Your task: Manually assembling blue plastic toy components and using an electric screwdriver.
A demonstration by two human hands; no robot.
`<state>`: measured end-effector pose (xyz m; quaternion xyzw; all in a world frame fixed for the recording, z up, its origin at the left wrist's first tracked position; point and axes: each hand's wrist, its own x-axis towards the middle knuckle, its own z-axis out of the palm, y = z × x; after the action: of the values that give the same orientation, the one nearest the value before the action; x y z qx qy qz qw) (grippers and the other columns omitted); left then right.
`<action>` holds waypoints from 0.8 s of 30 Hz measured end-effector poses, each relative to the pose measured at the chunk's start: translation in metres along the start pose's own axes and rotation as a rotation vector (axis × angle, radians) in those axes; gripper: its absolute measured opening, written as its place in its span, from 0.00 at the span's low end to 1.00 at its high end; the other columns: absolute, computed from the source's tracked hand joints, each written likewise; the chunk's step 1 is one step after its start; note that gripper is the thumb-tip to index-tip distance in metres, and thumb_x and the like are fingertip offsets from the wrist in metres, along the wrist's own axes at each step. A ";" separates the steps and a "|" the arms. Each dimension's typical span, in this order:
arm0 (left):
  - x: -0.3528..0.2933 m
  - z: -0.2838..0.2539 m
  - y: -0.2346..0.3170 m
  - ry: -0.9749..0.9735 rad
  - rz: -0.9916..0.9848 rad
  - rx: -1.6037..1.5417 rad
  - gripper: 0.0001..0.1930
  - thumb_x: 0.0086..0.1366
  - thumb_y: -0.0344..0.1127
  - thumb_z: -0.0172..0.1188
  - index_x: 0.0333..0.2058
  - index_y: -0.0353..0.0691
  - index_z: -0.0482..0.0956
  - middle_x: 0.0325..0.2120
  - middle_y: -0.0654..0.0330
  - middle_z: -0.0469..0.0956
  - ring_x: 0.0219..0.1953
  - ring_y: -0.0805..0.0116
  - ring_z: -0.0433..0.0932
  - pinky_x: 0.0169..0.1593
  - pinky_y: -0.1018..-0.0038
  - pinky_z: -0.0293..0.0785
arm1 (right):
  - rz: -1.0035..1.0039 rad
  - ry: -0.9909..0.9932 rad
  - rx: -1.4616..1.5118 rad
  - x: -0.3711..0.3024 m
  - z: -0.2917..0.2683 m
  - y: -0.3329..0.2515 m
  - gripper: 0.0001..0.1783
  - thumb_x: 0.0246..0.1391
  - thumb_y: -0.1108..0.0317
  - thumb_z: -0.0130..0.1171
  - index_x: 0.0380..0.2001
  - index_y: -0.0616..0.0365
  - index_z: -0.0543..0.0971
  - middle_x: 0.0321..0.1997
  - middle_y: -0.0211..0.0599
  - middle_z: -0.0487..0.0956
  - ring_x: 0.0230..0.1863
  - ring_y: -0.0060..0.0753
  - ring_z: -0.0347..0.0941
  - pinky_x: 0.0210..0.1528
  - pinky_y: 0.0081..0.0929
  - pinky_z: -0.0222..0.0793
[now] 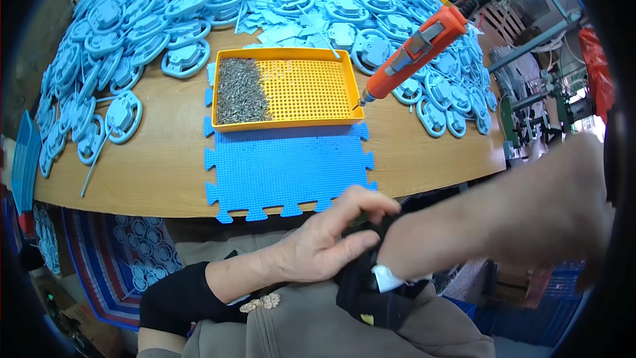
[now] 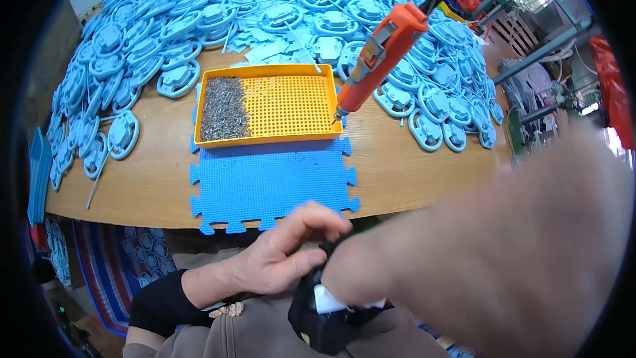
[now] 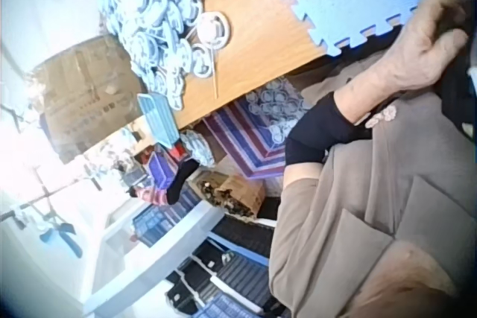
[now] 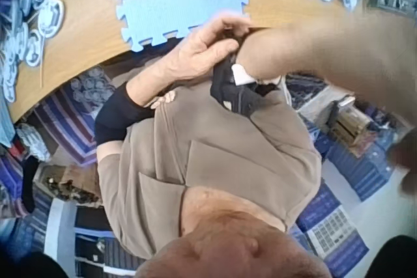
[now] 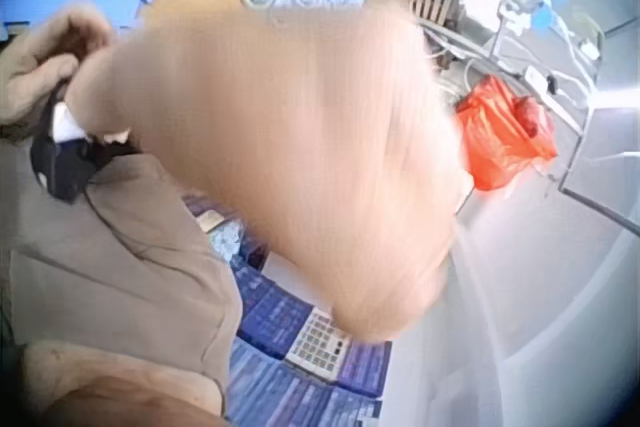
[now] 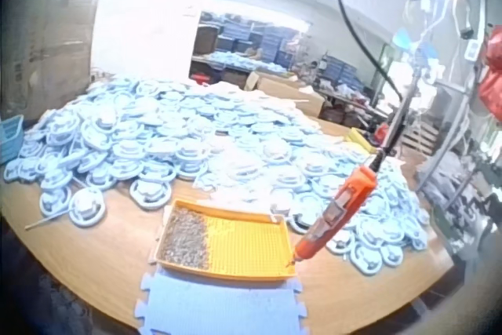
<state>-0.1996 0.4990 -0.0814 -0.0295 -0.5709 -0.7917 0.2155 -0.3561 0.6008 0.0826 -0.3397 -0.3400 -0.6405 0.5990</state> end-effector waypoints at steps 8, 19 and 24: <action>0.006 -0.022 0.010 0.124 0.086 0.334 0.09 0.61 0.22 0.53 0.41 0.33 0.77 0.38 0.54 0.78 0.43 0.64 0.76 0.50 0.69 0.69 | -0.124 0.016 -0.171 0.045 -0.100 0.029 0.29 0.52 0.41 0.43 0.45 0.53 0.72 0.26 0.31 0.77 0.28 0.31 0.72 0.51 0.37 0.58; 0.000 -0.041 0.006 0.047 0.059 0.290 0.12 0.60 0.17 0.49 0.41 0.36 0.75 0.39 0.57 0.77 0.47 0.62 0.75 0.57 0.67 0.64 | -0.266 0.080 -0.289 0.065 -0.165 0.005 0.47 0.53 0.24 0.36 0.60 0.50 0.70 0.31 0.32 0.80 0.31 0.34 0.76 0.63 0.45 0.58; 0.007 -0.045 0.019 -0.023 0.083 0.168 0.13 0.64 0.36 0.51 0.42 0.34 0.74 0.47 0.52 0.70 0.51 0.60 0.67 0.57 0.64 0.61 | -0.204 -0.046 -0.497 0.068 -0.156 0.006 0.46 0.54 0.24 0.34 0.58 0.49 0.72 0.31 0.29 0.80 0.30 0.30 0.75 0.59 0.46 0.63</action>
<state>-0.1895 0.4505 -0.0780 -0.0441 -0.6361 -0.7310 0.2431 -0.3582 0.4323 0.0559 -0.4548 -0.2185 -0.7533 0.4219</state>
